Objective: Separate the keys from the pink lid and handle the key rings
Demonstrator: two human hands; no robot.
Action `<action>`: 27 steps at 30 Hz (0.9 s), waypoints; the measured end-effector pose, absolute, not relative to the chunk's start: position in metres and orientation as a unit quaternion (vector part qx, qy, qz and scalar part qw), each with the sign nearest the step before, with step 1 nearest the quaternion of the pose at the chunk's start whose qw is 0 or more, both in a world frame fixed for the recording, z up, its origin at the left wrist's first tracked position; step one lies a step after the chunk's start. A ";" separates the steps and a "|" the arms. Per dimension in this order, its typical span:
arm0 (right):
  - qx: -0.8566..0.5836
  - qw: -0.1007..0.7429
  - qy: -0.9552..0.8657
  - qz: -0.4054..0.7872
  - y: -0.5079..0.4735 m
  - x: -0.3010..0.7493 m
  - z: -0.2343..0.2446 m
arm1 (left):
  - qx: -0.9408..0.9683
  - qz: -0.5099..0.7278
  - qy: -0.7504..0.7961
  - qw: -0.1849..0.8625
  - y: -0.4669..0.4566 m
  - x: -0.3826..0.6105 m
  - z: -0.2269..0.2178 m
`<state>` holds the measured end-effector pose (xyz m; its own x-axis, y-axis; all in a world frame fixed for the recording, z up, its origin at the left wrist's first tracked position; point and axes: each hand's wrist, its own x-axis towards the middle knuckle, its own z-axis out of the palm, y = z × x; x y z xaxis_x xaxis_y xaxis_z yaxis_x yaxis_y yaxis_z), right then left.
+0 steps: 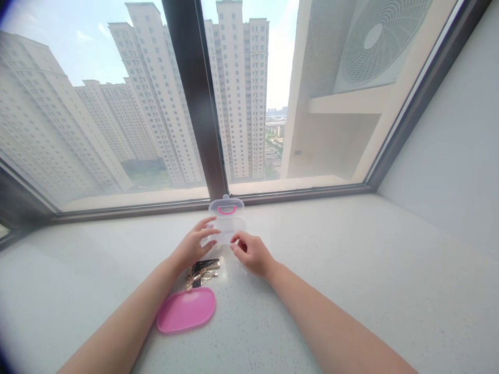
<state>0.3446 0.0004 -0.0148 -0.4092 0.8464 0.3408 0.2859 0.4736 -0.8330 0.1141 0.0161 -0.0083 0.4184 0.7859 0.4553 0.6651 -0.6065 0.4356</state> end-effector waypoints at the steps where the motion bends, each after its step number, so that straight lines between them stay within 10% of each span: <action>1: -0.375 0.415 -0.754 0.345 0.000 0.345 -0.015 | 0.837 0.320 0.434 0.093 0.016 0.114 -0.009; 27: -0.428 0.435 -0.730 0.309 0.004 0.347 -0.016 | 0.831 0.335 0.441 0.054 0.011 0.118 0.003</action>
